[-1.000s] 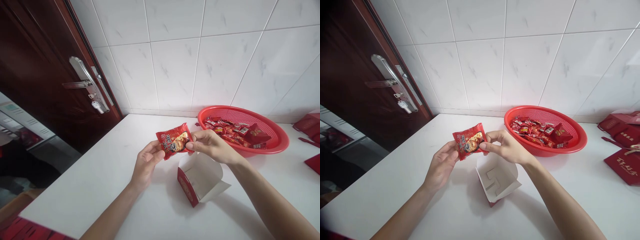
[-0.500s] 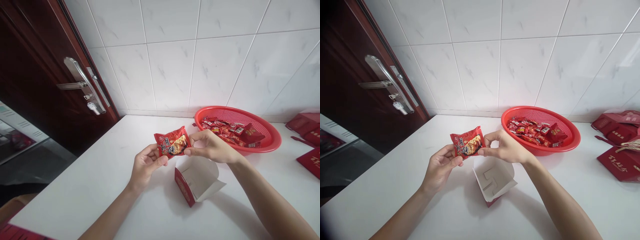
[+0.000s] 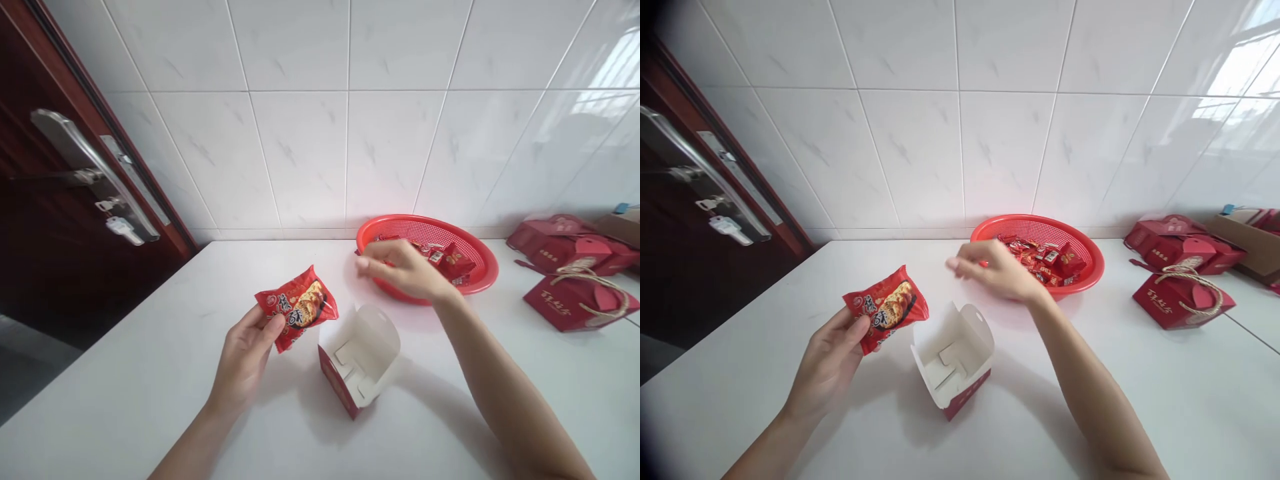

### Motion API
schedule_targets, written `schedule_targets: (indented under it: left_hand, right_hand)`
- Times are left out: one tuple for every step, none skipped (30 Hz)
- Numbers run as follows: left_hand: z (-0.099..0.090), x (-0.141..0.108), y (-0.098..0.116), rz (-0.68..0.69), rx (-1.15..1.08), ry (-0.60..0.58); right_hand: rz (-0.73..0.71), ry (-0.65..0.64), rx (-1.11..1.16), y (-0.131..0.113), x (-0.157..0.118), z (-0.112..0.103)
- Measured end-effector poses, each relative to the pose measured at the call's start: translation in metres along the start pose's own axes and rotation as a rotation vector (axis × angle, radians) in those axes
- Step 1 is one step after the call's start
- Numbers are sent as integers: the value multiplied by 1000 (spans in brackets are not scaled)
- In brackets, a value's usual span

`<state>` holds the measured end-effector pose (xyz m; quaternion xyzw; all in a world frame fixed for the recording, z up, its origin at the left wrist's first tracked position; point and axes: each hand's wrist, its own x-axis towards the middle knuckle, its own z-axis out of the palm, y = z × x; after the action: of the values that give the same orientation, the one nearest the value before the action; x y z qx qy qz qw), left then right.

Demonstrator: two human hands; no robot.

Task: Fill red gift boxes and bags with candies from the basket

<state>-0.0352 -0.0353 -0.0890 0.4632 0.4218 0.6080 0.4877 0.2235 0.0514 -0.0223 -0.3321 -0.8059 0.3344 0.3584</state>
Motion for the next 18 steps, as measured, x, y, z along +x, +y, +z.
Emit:
schedule_targets:
  left_hand:
    - [1,0,0,-4,-5,16]
    - [1,0,-1,-11,-4,29]
    - [1,0,-1,-20,1,41]
    - [2,1,-2,-31,9,49]
    - [2,1,-2,-43,20,52]
    - [3,1,-2,-54,31,53]
    - [3,1,-3,-63,42,52]
    - [4,1,-3,-69,51,50]
    - [4,2,-3,-71,58,49]
    - [4,2,-3,-70,64,51]
    - [4,2,-3,-66,71,54]
    - [4,2,-3,-62,78,57]
    - [5,3,-3,-59,86,61]
    - [5,3,-3,-58,92,66]
    - [5,3,-3,-60,97,69]
    - [5,3,-3,-63,100,71]
    - [5,3,-2,-67,103,70]
    - [5,3,-2,-70,107,67]
  right_hand:
    - [29,146,-103,5,-1,-12]
    - [77,283,-190,12,-3,-24]
    - [138,388,-256,19,-5,-36]
    - [210,455,-299,27,-7,-46]
    - [289,476,-335,35,-9,-55]
    - [365,471,-374,43,-11,-62]
    - [433,441,-412,50,-13,-67]
    - [486,389,-445,57,-14,-70]
    - [521,337,-469,63,-14,-71]
    - [539,286,-482,68,-14,-70]
    - [546,241,-482,72,-14,-69]
    - [546,192,-478,75,-13,-67]
    - [544,130,-483,78,-13,-65]
    - [548,58,-499,79,-12,-63]
    - [554,-12,-521,80,-11,-62]
    - [562,-70,-546,81,-10,-61]
    - [569,-110,-568,80,-9,-60]
    - [576,-129,-583,80,-9,-60]
